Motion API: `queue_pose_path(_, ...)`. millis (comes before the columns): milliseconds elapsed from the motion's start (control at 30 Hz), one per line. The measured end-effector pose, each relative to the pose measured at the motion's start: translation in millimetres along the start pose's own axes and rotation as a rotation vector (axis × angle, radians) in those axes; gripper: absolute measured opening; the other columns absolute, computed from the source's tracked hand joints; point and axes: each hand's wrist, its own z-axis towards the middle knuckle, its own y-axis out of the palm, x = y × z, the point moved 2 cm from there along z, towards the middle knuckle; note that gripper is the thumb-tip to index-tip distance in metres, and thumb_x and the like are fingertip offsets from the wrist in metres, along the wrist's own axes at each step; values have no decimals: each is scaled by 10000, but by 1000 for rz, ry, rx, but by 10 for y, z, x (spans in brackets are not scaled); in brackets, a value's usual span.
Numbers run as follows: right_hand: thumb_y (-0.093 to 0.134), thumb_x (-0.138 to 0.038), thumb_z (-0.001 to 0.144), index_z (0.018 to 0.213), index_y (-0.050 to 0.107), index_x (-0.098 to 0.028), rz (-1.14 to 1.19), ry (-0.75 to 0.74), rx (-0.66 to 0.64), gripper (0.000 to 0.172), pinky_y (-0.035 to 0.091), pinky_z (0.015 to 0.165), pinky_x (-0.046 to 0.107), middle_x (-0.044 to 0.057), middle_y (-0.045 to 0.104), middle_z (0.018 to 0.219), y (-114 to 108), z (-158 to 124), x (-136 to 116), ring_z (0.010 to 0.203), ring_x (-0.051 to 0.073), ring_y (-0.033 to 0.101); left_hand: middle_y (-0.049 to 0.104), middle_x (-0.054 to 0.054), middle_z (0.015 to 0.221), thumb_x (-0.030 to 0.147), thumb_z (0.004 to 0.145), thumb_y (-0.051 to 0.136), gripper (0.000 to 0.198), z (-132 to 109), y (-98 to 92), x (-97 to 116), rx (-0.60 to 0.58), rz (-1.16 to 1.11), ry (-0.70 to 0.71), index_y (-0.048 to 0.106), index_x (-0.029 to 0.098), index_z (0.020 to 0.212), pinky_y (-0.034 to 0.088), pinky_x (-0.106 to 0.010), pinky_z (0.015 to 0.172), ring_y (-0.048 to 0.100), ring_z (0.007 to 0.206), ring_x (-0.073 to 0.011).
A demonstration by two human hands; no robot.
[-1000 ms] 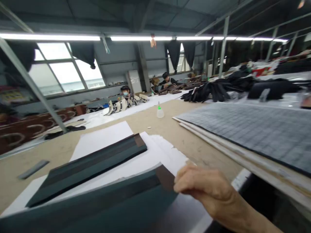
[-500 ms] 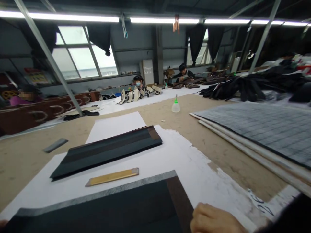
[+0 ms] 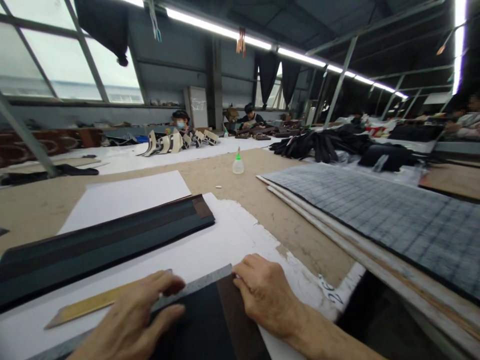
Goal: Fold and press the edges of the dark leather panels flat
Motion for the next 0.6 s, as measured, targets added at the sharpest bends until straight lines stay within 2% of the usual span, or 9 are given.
queue_pose_path(67,447,-78,826,864,635,-148,-33,-14,22,204,413,639,293,67,586,758,42,-34,22,733,181,547,600,-84,1028,143,811,548,197,323,183,256,-215,56,-127,589,166,1002,464,-388,879,568,964,-249)
queue_pose_path(133,418,-68,836,861,624,-146,-48,-36,35,222,399,626,296,68,566,752,53,-66,13,730,183,523,591,-116,991,135,805,537,155,556,269,466,-242,84,-163,583,131,953,439,-468,856,550,955,-305)
queue_pose_path(200,391,-60,845,868,614,-146,-50,-61,42,240,392,619,296,70,554,755,59,-91,-12,731,183,504,595,-126,924,139,796,536,147,673,301,571,-253,95,-187,569,117,937,420,-506,821,553,913,-337)
queue_pose_path(367,355,-42,833,852,577,-137,-43,-108,68,241,396,602,305,86,548,771,78,-119,-52,714,188,482,584,-81,835,161,789,558,97,681,323,539,-296,76,-265,555,150,885,408,-446,772,556,847,-295)
queue_pose_path(467,348,-23,820,873,564,-132,-39,-134,80,248,424,603,306,89,559,780,59,-130,-43,717,192,494,566,-42,843,94,752,575,104,655,375,477,-241,-16,-284,573,184,805,387,-406,785,530,877,-254)
queue_pose_path(600,350,-19,831,1028,559,-121,-22,-147,55,305,467,649,317,94,578,837,22,-153,-15,750,192,511,568,-20,856,43,730,536,212,619,502,388,-139,-260,-205,605,215,833,400,-382,778,525,859,-221)
